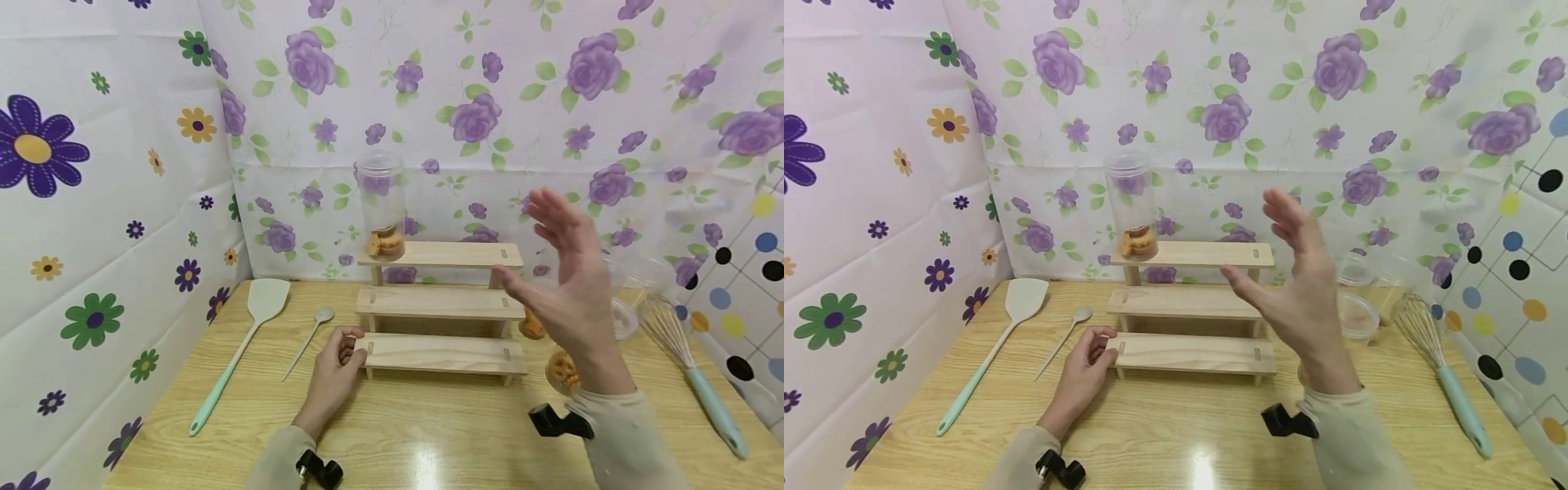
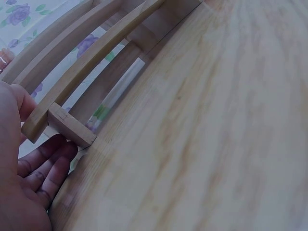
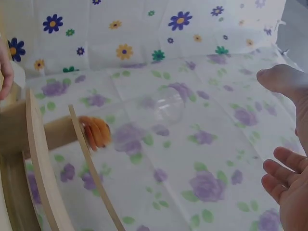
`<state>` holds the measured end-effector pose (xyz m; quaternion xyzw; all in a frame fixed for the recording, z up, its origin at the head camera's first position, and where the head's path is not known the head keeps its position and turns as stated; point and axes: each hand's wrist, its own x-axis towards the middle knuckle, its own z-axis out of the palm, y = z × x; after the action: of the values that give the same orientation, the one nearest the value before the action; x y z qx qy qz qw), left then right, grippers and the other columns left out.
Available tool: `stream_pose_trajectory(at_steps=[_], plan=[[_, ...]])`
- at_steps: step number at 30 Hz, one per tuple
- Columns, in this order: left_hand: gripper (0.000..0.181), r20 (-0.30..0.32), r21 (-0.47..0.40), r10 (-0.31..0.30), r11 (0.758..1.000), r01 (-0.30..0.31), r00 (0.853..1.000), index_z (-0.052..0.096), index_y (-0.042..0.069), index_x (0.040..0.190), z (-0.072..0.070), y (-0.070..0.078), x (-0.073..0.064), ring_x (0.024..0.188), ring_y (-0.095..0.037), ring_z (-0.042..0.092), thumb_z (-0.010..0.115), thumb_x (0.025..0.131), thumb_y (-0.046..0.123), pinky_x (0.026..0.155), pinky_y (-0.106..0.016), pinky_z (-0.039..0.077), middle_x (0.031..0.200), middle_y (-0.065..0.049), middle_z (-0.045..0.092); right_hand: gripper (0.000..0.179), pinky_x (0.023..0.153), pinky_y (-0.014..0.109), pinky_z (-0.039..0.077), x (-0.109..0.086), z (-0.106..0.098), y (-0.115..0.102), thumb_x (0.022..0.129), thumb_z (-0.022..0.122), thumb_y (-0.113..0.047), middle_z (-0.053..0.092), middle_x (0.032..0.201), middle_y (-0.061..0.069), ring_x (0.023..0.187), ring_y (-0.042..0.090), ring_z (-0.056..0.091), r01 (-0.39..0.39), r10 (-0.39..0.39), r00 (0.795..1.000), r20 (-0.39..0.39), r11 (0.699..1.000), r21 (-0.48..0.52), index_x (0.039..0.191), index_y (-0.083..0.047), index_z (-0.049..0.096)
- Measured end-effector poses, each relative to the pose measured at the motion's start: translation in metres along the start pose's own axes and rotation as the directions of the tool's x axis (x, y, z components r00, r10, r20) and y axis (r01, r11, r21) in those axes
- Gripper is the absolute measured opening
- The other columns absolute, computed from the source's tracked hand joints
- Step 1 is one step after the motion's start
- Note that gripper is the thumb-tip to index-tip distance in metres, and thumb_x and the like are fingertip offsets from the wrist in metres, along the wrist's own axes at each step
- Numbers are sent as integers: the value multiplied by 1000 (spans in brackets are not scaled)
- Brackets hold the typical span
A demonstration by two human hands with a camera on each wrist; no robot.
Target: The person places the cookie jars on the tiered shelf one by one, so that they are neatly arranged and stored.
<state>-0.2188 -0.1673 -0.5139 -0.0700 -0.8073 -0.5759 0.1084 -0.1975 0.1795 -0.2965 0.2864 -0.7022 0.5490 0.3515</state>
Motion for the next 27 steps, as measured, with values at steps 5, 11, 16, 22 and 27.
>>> stream_pose_trajectory(at_steps=[5,11,16,22,27], plan=[[28,4,2,3,1000,-3,1000,67,21,132,-1,0,0,82,-17,58,66,107,10,74,-26,47,105,-4,71,106,125,35,40,-9,-31,-1,68,82,29,53,163,19,149,34,52,24,-19,997,-77,998,66,164,-1,47],[29,2,-1,-4,1000,4,1000,67,20,132,-1,1,-1,85,-18,61,67,106,9,76,-25,49,106,-4,72,102,125,32,40,-21,-67,8,69,82,32,52,162,25,149,35,52,32,-20,991,-131,995,90,161,5,47],[29,-1,2,-11,1000,11,1000,67,20,132,-1,1,-1,88,-19,62,67,105,9,77,-25,50,107,-4,72,104,124,29,39,-37,-92,19,68,80,33,51,162,25,150,36,49,-22,37,985,-167,996,86,163,3,47],[29,0,1,-9,1000,9,1000,67,19,133,0,2,-1,88,-19,63,67,106,9,77,-25,50,107,-4,72,112,123,25,38,-64,-115,35,72,78,33,48,167,16,152,31,47,-164,140,972,-190,980,-117,169,-7,40],[29,-1,6,-6,1000,6,1000,67,18,132,0,1,-1,87,-18,62,67,106,8,76,-25,49,106,-4,72,121,121,21,38,-92,-123,53,74,78,34,45,169,9,152,27,45,-316,296,933,-206,946,-74,173,-15,31]])
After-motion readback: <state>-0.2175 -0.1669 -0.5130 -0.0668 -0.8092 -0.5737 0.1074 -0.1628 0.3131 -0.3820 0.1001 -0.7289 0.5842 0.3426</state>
